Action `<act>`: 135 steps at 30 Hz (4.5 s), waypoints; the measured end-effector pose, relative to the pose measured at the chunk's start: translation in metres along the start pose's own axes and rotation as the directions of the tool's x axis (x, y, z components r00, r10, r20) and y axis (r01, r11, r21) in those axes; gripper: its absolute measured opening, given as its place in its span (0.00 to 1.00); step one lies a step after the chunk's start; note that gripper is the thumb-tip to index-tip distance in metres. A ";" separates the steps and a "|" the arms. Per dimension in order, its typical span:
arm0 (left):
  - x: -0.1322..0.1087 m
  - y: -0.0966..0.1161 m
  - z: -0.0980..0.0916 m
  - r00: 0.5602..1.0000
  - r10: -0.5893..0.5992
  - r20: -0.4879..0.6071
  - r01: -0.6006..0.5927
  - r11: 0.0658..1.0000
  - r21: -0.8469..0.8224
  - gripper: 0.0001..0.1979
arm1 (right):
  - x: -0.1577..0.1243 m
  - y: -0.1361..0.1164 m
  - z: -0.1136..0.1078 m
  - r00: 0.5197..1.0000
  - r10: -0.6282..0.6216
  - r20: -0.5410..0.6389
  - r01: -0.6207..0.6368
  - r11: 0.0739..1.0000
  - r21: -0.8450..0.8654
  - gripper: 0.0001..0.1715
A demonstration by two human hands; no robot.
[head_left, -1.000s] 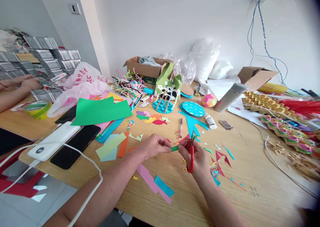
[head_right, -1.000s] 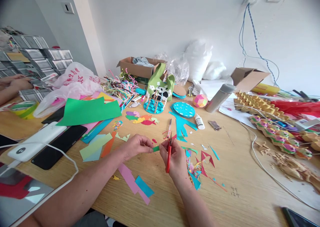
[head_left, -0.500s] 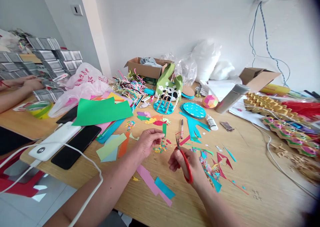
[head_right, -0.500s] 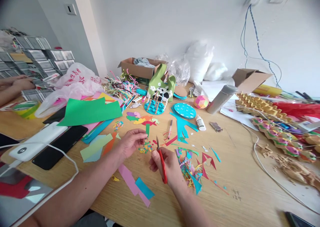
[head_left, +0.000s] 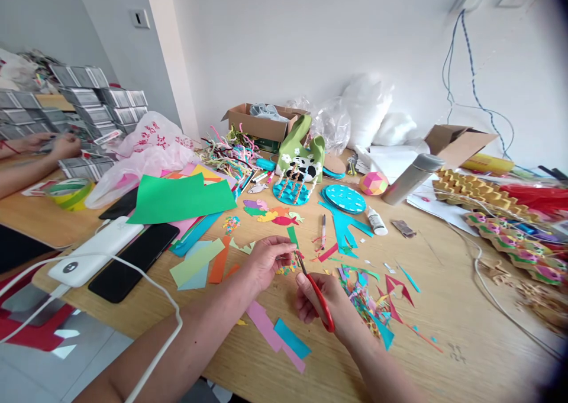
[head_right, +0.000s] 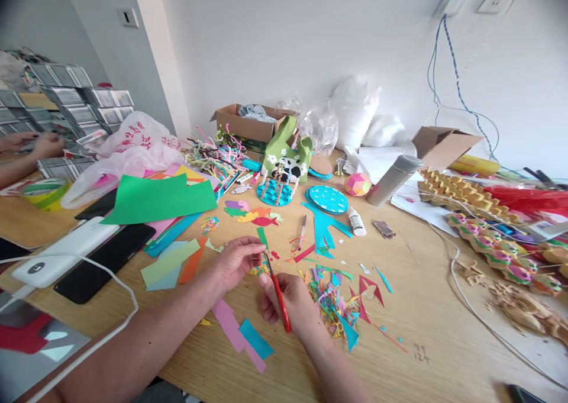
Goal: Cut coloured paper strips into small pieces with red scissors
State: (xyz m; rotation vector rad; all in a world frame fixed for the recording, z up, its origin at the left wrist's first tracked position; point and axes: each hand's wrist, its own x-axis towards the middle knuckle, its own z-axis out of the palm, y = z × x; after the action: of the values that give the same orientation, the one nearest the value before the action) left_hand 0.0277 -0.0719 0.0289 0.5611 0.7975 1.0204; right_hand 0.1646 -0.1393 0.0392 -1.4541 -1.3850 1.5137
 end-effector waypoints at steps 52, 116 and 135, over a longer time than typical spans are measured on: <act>-0.008 -0.018 0.004 0.989 -0.049 0.139 0.051 0.999 -0.014 0.10 | 0.007 0.006 -0.006 0.997 0.006 -0.080 -0.004 1.000 0.024 0.30; -0.009 -0.009 0.008 0.991 0.027 0.130 -0.059 0.966 0.250 0.07 | 0.003 0.002 -0.009 0.997 0.058 -0.046 -0.058 0.998 0.010 0.29; -0.007 -0.010 0.005 0.988 0.010 0.155 -0.057 0.952 0.301 0.06 | 0.003 0.003 -0.011 0.999 0.029 -0.026 -0.030 0.999 -0.029 0.27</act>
State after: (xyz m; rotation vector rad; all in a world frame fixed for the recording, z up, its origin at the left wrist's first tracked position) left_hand 0.0348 -0.0822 0.0268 0.9102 0.8170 0.8777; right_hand 0.1754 -0.1341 0.0371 -1.5133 -1.3813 1.4936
